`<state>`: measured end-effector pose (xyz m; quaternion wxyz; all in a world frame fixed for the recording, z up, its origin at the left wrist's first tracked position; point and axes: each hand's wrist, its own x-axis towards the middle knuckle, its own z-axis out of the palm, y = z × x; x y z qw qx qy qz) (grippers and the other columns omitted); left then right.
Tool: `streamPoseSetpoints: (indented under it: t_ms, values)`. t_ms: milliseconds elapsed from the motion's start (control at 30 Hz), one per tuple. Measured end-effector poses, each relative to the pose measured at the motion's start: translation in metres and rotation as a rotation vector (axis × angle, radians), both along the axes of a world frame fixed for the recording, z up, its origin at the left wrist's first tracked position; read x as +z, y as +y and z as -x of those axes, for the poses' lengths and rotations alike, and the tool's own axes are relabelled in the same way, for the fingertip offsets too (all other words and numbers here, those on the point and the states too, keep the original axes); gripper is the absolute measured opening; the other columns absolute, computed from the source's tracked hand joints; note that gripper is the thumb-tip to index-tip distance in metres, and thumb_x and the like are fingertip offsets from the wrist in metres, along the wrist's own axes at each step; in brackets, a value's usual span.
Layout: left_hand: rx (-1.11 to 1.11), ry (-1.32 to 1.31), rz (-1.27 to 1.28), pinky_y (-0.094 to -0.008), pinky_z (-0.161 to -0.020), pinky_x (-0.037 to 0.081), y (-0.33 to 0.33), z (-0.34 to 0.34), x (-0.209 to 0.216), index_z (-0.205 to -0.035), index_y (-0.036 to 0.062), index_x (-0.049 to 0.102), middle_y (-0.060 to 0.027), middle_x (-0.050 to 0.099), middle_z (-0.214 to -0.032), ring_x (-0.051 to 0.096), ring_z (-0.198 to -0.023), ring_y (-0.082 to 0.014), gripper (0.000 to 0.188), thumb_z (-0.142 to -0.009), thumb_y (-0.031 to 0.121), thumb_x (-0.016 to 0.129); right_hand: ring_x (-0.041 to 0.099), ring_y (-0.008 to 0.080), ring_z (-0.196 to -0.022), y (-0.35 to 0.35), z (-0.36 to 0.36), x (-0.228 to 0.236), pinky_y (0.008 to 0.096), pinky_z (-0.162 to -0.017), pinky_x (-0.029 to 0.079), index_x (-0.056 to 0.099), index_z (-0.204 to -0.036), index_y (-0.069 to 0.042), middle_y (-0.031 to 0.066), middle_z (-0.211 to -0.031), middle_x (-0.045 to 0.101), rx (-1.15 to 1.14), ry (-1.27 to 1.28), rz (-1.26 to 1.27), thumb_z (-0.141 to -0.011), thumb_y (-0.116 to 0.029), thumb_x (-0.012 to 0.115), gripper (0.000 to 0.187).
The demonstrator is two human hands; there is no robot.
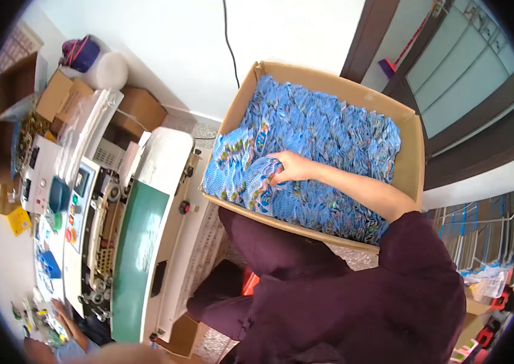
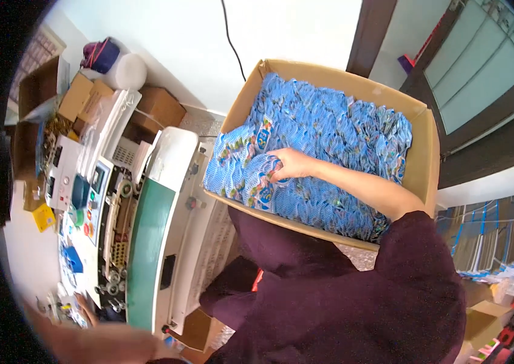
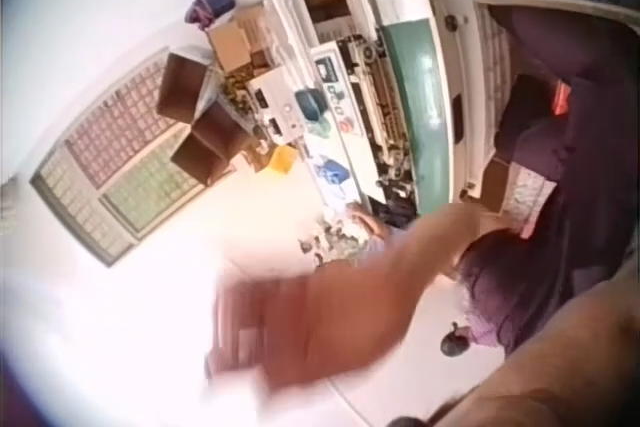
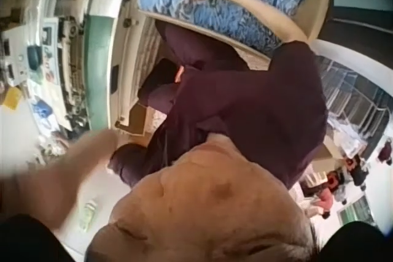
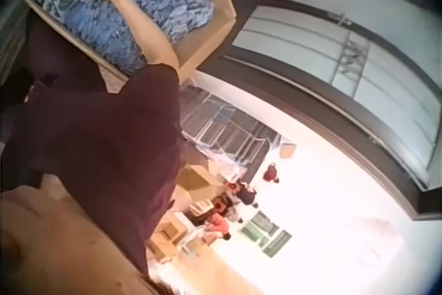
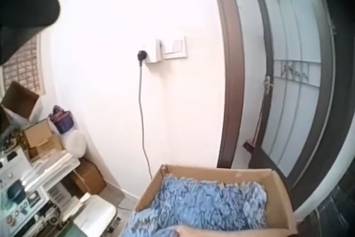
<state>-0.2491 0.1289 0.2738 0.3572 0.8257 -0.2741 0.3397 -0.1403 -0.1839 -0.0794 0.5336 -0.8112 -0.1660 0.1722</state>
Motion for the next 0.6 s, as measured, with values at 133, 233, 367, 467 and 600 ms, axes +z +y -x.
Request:
streamPoseSetpoints:
  t_ms: [133,233,367,467,600]
  values:
    - [-0.274,0.676,0.143,-0.0265,-0.084,0.044,-0.111,-0.12,-0.123,-0.113,0.0009,0.059,-0.0076,0.061,-0.11,0.057,-0.098,-0.0136,0.032,-0.085,0.017,0.058,0.06,0.0136,-0.079,-0.001,-0.003,0.0,0.0284,-0.072,0.049,0.057,-0.11,-0.004,0.0058,-0.089,0.065,0.022,-0.004,0.044,-0.064,-0.018,0.075,0.052]
    - [-0.033,0.664,-0.378,-0.0434,-0.079,0.047,-0.179,-0.185,-0.209,-0.105,-0.002,0.057,-0.021,0.063,-0.101,0.059,-0.093,-0.0389,0.042,-0.077,0.028,0.068,0.062,0.0151,-0.079,-0.002,-0.005,-0.008,0.0294,-0.071,0.049,0.055,-0.115,-0.002,0.0094,-0.089,0.065,0.047,0.059,0.005,-0.064,-0.019,0.075,0.058]
    - [0.072,0.546,-0.722,-0.0448,-0.071,0.05,-0.222,-0.22,-0.276,-0.095,0.0,0.059,-0.0198,0.065,-0.082,0.063,-0.081,-0.0362,0.043,-0.07,0.033,0.072,0.065,0.0262,-0.084,-0.007,-0.009,-0.018,0.0336,-0.072,0.05,0.047,-0.123,0.003,0.017,-0.092,0.065,0.075,-0.112,0.186,-0.064,-0.026,0.075,0.071]
    - [0.107,0.57,-0.812,-0.043,-0.07,0.051,-0.232,-0.236,-0.3,-0.085,0.0005,0.062,-0.0195,0.065,-0.08,0.064,-0.081,-0.0364,0.037,-0.067,0.031,0.074,0.061,0.0327,-0.095,-0.008,-0.013,-0.024,0.0379,-0.081,0.047,0.046,-0.125,0.005,0.0211,-0.1,0.063,0.084,-0.128,0.113,-0.061,-0.031,0.077,0.08]
    - [0.08,0.623,-0.814,-0.0414,-0.069,0.052,-0.225,-0.241,-0.315,-0.079,0.0011,0.065,-0.0187,0.066,-0.081,0.064,-0.08,-0.0349,0.029,-0.066,0.025,0.074,0.062,0.0323,-0.093,-0.008,-0.016,-0.032,0.038,-0.079,0.048,0.048,-0.123,0.005,0.0217,-0.102,0.062,0.115,-0.141,0.033,-0.062,-0.029,0.076,0.075]
